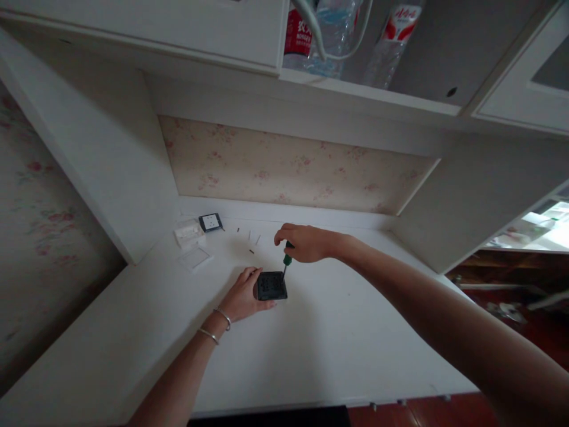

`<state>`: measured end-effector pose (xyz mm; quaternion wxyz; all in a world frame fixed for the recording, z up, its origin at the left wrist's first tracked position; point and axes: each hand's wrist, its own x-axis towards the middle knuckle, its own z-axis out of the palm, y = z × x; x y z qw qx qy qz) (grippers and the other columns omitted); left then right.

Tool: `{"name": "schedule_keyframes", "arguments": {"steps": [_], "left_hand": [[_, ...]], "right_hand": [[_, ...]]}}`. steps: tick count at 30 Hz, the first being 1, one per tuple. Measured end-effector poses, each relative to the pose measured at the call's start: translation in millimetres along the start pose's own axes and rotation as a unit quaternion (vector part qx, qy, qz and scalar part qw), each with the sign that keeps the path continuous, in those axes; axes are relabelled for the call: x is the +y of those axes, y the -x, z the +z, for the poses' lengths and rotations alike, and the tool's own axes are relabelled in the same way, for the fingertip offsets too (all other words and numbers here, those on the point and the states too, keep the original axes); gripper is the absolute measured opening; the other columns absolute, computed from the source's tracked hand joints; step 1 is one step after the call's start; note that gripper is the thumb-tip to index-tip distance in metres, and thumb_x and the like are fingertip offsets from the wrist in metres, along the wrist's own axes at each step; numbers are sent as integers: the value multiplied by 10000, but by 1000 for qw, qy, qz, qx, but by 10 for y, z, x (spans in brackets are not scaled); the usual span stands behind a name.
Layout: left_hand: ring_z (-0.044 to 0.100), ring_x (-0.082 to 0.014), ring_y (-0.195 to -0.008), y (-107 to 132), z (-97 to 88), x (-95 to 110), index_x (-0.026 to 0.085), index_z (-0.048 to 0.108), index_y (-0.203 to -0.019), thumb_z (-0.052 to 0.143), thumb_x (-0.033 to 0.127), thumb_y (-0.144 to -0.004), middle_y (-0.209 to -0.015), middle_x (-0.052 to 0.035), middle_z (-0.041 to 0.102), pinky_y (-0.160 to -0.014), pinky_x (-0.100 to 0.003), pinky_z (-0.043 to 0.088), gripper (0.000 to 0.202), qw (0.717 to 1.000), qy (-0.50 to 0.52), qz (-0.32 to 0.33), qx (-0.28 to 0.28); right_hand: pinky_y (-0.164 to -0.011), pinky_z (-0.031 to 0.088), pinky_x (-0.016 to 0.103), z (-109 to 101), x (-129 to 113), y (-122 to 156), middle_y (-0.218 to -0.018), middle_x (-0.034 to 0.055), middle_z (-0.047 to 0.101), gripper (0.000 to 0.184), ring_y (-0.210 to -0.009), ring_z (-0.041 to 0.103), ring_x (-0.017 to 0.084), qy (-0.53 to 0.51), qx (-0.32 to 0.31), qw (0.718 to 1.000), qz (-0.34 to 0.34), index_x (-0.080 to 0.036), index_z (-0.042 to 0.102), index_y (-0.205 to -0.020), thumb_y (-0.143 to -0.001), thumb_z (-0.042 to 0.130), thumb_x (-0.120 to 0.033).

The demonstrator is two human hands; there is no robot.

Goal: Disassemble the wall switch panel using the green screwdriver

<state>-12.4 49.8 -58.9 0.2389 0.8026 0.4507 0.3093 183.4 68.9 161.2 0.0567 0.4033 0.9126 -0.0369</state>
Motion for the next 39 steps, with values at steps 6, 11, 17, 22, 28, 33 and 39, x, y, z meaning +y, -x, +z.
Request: {"name": "schedule_keyframes", "arguments": {"steps": [6,11,17,22,28,33,39], "left_hand": [[508,-263,-1140,-3,-60,40,216,516,-1228,780,468,-616,-1220,-86,488,-1028,-405,419,713,999,33,3,-2],[522,-259,-1122,-11,-58,70,206,527,-1202,795,450,-598,-1199,-87,503,-1010,-392,431,704,999,38,2,10],[517,-267,-1125,-10,-52,62,221,531,-1207,793,455,-601,-1187,-73,510,-1008,-416,431,700,999,37,5,11],[486,-275,-1174,-8,-16,13,208,479,-1289,791,484,-603,-1244,-93,476,-1049,-431,397,803,999,34,1,5],[491,-262,-1175,-5,-10,-6,244,518,-1293,761,496,-643,-1236,-77,475,-1074,-403,385,739,999,29,6,-11],[515,-250,-1153,1,-23,-6,245,537,-1281,759,495,-645,-1220,-70,490,-1053,-375,417,718,999,30,9,-10],[517,-245,-1148,-2,-24,-13,247,531,-1277,762,490,-640,-1222,-66,482,-1050,-360,420,720,1000,24,16,-8]], "right_hand": [[-722,457,332,0,15,30,-1006,129,661,335,-894,632,258,34,-5,996,83,-174,639,-1016,-922,418,-407],[-774,443,268,18,51,55,-1201,107,593,334,-972,608,202,-20,6,1000,-22,-196,571,-1160,-828,540,-207],[-755,440,332,25,24,40,-971,124,676,391,-911,626,254,34,14,997,64,-169,644,-979,-958,346,-421],[-830,433,262,47,60,35,-1259,106,581,385,-1065,581,205,-44,19,999,-25,-185,538,-1225,-842,516,-189],[-759,446,341,78,41,26,-1022,131,687,422,-940,633,270,27,29,996,81,-191,554,-1209,-937,388,-468],[-803,438,265,29,51,39,-1236,110,597,406,-1027,600,209,-33,-1,999,-19,-194,529,-1234,-828,515,-182],[-744,454,369,49,26,28,-1014,132,684,437,-931,626,300,38,13,995,97,-207,587,-1169,-899,424,-510]]}}
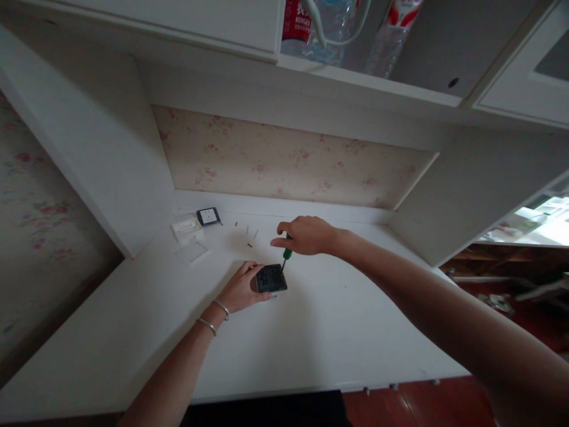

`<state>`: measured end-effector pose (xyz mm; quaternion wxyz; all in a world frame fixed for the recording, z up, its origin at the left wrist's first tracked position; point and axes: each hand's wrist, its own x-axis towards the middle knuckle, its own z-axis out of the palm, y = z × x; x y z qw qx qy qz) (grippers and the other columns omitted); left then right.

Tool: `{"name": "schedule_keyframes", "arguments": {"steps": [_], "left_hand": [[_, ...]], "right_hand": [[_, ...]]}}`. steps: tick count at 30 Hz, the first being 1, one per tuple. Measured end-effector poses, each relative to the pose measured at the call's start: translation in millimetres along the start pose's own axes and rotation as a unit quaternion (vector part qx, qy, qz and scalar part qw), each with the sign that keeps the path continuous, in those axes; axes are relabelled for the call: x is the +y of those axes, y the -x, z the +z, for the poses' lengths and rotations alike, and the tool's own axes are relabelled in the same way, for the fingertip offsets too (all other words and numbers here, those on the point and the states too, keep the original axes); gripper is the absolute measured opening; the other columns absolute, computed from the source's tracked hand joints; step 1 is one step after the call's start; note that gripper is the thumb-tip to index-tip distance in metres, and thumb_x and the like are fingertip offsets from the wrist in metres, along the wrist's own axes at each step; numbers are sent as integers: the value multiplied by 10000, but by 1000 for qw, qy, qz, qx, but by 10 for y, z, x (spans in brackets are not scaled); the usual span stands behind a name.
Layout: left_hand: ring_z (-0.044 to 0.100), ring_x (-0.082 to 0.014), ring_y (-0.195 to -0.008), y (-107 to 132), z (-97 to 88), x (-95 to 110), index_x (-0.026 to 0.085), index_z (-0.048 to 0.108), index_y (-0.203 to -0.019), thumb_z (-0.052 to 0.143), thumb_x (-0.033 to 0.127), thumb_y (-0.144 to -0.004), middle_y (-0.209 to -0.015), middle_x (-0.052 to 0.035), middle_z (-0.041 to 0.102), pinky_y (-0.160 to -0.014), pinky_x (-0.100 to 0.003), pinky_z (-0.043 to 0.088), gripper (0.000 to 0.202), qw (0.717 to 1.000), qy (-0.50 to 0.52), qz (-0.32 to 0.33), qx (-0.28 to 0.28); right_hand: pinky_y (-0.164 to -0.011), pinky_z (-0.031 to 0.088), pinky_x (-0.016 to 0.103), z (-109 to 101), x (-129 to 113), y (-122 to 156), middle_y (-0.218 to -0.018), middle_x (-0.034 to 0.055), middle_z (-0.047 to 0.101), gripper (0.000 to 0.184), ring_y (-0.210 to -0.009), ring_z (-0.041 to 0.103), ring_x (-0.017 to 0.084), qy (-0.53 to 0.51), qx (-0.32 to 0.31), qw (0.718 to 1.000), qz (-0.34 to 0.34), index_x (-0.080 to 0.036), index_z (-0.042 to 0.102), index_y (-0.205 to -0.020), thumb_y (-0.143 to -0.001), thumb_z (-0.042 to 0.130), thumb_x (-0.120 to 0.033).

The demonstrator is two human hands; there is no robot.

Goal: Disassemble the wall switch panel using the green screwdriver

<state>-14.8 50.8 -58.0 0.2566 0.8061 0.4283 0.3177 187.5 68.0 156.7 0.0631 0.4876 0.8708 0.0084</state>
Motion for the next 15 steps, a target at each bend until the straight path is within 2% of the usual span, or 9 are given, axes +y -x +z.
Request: {"name": "schedule_keyframes", "arguments": {"steps": [1,3,5,6,8,10,12,14,15], "left_hand": [[516,-245,-1148,-2,1,-1,244,527,-1279,762,493,-638,-1223,-68,478,-1049,-360,420,727,1000,-2,-1,-2],[512,-246,-1150,-5,0,-2,235,520,-1281,760,498,-639,-1227,-72,474,-1050,-362,417,734,1000,-6,0,-4],[508,-247,-1153,-7,-4,-3,228,517,-1278,759,494,-644,-1233,-76,473,-1056,-367,410,729,1000,-10,5,-6],[508,-247,-1153,-7,-7,-3,227,516,-1276,759,488,-646,-1236,-77,473,-1058,-370,406,724,1000,-12,8,-6],[509,-245,-1154,-8,-11,-4,228,518,-1272,758,481,-651,-1238,-76,476,-1060,-369,404,713,1000,-13,10,-4],[511,-244,-1152,-10,-10,-5,224,523,-1266,759,486,-649,-1230,-74,482,-1057,-365,406,711,1000,-12,10,-2],[514,-247,-1149,-13,-5,-8,222,530,-1260,763,493,-640,-1222,-73,487,-1050,-370,413,715,1000,-9,9,0],[516,-251,-1144,-18,2,-14,217,535,-1253,770,494,-629,-1221,-75,491,-1045,-377,418,723,1000,-7,9,2],[517,-252,-1142,-20,4,-17,215,536,-1252,775,490,-624,-1222,-76,493,-1044,-379,418,726,1000,-6,11,1]], "right_hand": [[-755,452,374,6,2,-3,-1006,131,687,411,-933,627,297,5,7,1000,-3,-205,591,-1160,-919,394,-473],[-790,445,341,6,20,-5,-1104,116,663,322,-976,617,260,-17,7,998,-59,-213,579,-1169,-898,445,-324],[-783,446,287,-8,40,-4,-1218,98,609,382,-999,608,221,-52,-14,991,-119,-227,553,-1197,-815,549,-240],[-765,451,278,-17,45,-2,-1237,98,595,428,-994,608,220,-61,-23,990,-127,-230,542,-1210,-786,592,-257],[-727,463,305,-29,38,-2,-1175,112,624,474,-953,621,248,-54,-30,994,-90,-228,527,-1236,-796,603,-386],[-715,466,356,-29,21,-3,-1073,129,665,451,-927,630,287,-22,-18,999,-28,-217,542,-1230,-873,476,-484],[-736,464,374,-21,13,-3,-1074,130,669,378,-947,630,289,1,-5,1000,-20,-219,570,-1198,-931,368,-396],[-765,463,340,-13,27,-1,-1201,109,620,334,-993,620,255,-11,-4,997,-75,-234,569,-1193,-894,423,-258],[-774,464,315,-9,39,-1,-1269,97,579,368,-1009,615,237,-26,-11,994,-107,-242,554,-1213,-852,483,-224]]}}
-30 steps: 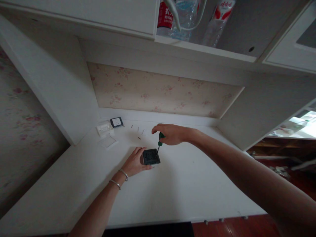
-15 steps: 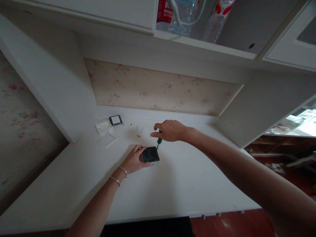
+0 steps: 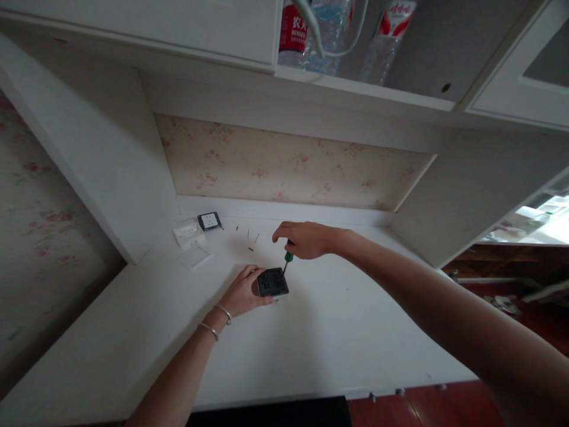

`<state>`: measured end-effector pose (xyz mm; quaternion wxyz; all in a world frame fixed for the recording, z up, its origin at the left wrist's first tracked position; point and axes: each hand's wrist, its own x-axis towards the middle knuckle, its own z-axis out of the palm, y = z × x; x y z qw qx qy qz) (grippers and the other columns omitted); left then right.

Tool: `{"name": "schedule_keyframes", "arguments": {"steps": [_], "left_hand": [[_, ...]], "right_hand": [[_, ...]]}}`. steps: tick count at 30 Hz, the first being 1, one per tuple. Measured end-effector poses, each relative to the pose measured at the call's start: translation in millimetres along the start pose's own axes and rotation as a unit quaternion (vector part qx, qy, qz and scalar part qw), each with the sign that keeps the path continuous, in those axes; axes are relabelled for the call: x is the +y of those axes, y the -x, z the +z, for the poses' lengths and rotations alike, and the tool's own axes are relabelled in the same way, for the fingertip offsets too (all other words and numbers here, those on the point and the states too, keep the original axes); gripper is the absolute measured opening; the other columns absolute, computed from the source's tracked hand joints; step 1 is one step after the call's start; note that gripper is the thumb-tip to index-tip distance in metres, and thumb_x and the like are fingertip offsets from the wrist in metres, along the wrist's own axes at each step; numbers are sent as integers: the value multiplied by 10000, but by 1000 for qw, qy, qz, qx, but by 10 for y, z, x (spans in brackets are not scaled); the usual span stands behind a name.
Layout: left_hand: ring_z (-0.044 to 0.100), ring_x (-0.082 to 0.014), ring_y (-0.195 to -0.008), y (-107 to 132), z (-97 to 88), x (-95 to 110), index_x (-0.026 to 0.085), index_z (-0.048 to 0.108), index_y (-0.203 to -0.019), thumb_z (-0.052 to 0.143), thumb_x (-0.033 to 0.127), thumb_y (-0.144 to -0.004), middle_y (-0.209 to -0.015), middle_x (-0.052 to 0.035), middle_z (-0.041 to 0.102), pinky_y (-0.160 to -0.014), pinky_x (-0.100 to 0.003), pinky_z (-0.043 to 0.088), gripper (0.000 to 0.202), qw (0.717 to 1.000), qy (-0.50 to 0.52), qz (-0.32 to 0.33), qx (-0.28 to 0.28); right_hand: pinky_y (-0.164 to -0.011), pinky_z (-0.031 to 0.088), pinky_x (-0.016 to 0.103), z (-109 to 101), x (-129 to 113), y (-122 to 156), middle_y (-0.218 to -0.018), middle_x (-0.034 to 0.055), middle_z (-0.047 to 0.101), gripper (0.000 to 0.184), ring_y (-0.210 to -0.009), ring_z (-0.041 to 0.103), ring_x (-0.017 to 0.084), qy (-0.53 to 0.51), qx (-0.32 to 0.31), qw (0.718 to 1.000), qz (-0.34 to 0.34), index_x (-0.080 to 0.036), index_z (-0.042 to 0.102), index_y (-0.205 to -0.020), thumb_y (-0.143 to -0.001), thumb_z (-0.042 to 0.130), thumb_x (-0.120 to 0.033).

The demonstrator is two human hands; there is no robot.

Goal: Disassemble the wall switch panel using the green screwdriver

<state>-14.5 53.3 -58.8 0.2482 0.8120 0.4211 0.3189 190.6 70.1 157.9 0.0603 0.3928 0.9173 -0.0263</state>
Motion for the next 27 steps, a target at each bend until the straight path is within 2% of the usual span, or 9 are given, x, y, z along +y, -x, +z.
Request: {"name": "schedule_keyframes", "arguments": {"steps": [2,5,7,10,15,20,23,25,27], "left_hand": [[516,-252,-1143,-4,1,-6,211,531,-1256,780,480,-623,-1226,-79,496,-1047,-380,413,732,1000,1,5,-3],[511,-260,-1155,-7,-3,-13,210,524,-1262,772,490,-632,-1242,-84,501,-1049,-391,406,733,1000,0,6,-6],[503,-270,-1169,-6,-4,-15,207,527,-1259,766,511,-633,-1258,-91,504,-1052,-401,397,736,1000,-4,1,-4],[491,-277,-1187,-4,-1,-14,205,530,-1253,767,527,-625,-1276,-93,508,-1058,-406,384,745,1000,-10,-4,-1],[480,-272,-1196,-3,-9,3,224,515,-1262,770,512,-631,-1279,-81,513,-1053,-402,381,739,1000,-11,1,-4],[493,-274,-1181,-2,-25,21,226,515,-1258,771,507,-631,-1268,-80,522,-1041,-403,388,733,1000,-5,0,-6],[496,-271,-1177,-2,-24,25,229,524,-1243,775,497,-628,-1258,-77,529,-1035,-400,394,716,1000,-7,-1,-2],[493,-270,-1180,-2,-22,25,230,527,-1239,775,496,-629,-1256,-74,532,-1036,-403,393,710,1000,-8,0,-2],[492,-269,-1183,-1,-22,24,224,524,-1245,776,500,-626,-1259,-76,530,-1039,-403,392,723,1000,-8,3,-1]], "right_hand": [[-775,471,297,5,22,1,-1318,99,540,484,-1019,611,234,-18,-12,1000,-16,-246,514,-1271,-793,589,-265],[-796,475,363,7,30,-8,-1173,141,632,499,-1008,617,289,10,-5,998,65,-205,515,-1297,-855,527,-437],[-825,466,382,0,19,-10,-1120,145,660,421,-1026,614,293,22,1,997,75,-187,552,-1267,-909,431,-375],[-830,467,317,-22,-7,4,-1253,116,597,461,-1079,595,254,2,-13,1000,3,-212,546,-1272,-811,529,-204],[-786,480,382,-27,-39,19,-1169,142,634,487,-1032,612,310,32,-12,996,81,-203,535,-1290,-841,538,-392],[-815,466,303,-6,-27,45,-1305,121,542,490,-1045,607,238,21,-11,1000,-1,-199,540,-1270,-782,563,-162],[-760,482,333,-2,-30,61,-1277,150,550,593,-1012,618,284,44,-17,998,44,-179,496,-1313,-755,651,-307],[-764,477,369,-2,-40,66,-1130,156,628,476,-993,621,308,63,-13,995,74,-158,551,-1245,-835,571,-399],[-788,465,353,-6,-49,72,-1097,143,642,332,-989,623,276,58,-12,997,46,-165,594,-1172,-886,497,-303]]}}
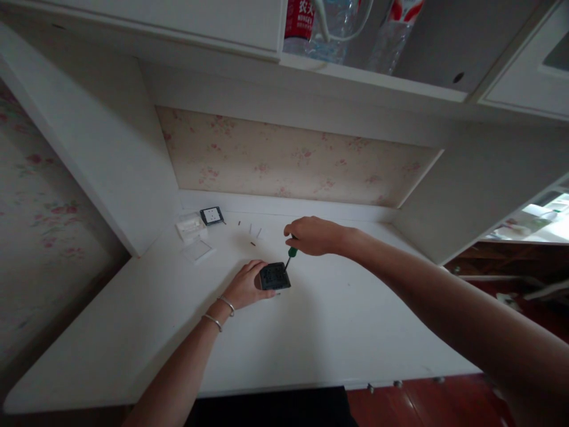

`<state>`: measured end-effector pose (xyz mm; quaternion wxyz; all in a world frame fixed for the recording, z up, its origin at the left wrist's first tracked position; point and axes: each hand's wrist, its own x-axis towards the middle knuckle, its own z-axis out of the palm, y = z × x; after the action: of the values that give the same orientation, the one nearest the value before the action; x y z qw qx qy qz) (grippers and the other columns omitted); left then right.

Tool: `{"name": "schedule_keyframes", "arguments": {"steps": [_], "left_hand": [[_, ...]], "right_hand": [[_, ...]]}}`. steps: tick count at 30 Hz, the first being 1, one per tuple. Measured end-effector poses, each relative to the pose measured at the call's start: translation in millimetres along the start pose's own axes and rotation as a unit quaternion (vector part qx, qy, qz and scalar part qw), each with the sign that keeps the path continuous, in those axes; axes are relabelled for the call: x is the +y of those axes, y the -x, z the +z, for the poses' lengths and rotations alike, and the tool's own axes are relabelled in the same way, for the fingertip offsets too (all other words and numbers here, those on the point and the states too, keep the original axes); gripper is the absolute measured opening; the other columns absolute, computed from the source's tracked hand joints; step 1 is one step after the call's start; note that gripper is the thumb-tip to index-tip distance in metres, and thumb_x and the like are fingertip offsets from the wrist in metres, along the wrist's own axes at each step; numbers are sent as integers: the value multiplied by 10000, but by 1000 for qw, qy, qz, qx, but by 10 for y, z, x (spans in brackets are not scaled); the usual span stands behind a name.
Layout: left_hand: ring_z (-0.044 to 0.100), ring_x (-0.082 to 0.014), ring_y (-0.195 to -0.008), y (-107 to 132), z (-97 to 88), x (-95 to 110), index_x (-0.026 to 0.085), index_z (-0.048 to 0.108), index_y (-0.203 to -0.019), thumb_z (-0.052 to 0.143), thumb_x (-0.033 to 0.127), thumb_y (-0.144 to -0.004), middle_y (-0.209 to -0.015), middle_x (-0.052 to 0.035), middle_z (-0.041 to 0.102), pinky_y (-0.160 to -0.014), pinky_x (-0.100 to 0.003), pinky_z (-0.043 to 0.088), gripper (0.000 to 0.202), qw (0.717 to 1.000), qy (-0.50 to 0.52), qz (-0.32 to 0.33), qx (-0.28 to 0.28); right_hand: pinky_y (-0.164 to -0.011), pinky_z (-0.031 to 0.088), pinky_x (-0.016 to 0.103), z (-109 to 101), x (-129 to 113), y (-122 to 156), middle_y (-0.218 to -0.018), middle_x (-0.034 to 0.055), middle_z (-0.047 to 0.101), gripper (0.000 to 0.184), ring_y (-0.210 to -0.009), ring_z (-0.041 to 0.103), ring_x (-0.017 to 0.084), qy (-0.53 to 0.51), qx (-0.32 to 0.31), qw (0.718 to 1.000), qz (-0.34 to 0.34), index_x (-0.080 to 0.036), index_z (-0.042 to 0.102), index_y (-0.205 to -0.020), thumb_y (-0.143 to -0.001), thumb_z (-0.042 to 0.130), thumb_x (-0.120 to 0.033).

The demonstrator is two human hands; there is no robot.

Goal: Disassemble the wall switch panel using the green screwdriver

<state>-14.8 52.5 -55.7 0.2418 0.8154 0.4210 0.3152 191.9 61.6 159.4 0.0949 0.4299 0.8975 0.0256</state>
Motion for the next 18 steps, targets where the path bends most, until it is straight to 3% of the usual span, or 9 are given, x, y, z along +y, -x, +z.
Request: {"name": "schedule_keyframes", "arguments": {"steps": [3,5,8,11,13,16,18], "left_hand": [[489,-272,-1190,-1,-2,3,213,521,-1252,777,506,-621,-1272,-83,524,-1045,-403,389,742,1000,-1,2,1],[488,-276,-1190,-3,-4,10,216,524,-1248,776,504,-621,-1267,-83,528,-1046,-410,389,735,1000,-3,2,1],[496,-277,-1180,-6,-9,22,227,528,-1237,774,499,-625,-1247,-77,540,-1040,-415,397,713,1000,-2,2,1],[501,-278,-1182,-4,-8,25,233,527,-1236,773,498,-626,-1260,-76,536,-1043,-418,396,709,1000,1,0,0],[500,-277,-1187,0,-2,20,232,524,-1240,772,505,-625,-1271,-77,530,-1049,-418,391,717,1000,0,-4,2],[499,-271,-1186,5,9,9,226,522,-1249,770,520,-624,-1272,-80,526,-1051,-411,389,733,1000,-3,-7,4],[497,-270,-1186,6,13,5,232,524,-1250,771,517,-624,-1270,-78,526,-1051,-411,388,731,1000,-3,-5,4]], "right_hand": [[-752,461,297,-7,-6,5,-1238,112,576,426,-976,624,227,-16,-1,999,-41,-213,553,-1219,-797,576,-158],[-715,464,307,-6,-8,0,-1242,119,572,504,-970,623,256,-9,2,1000,-11,-209,527,-1250,-765,656,-256],[-738,458,339,2,-10,-8,-1092,128,639,368,-961,620,278,-1,10,1000,11,-169,600,-1131,-856,564,-412],[-745,446,299,18,-10,13,-1127,95,623,231,-943,625,218,-7,19,999,-44,-195,610,-1081,-883,492,-213],[-707,446,275,30,-15,36,-1229,72,574,319,-940,627,205,4,22,998,-57,-227,585,-1120,-812,558,-150],[-694,463,308,46,-30,50,-1277,88,542,397,-918,637,242,31,29,999,-7,-234,557,-1178,-804,630,-345],[-717,471,347,48,-36,43,-1196,117,586,411,-915,639,271,40,33,998,29,-202,566,-1173,-865,542,-474]]}}
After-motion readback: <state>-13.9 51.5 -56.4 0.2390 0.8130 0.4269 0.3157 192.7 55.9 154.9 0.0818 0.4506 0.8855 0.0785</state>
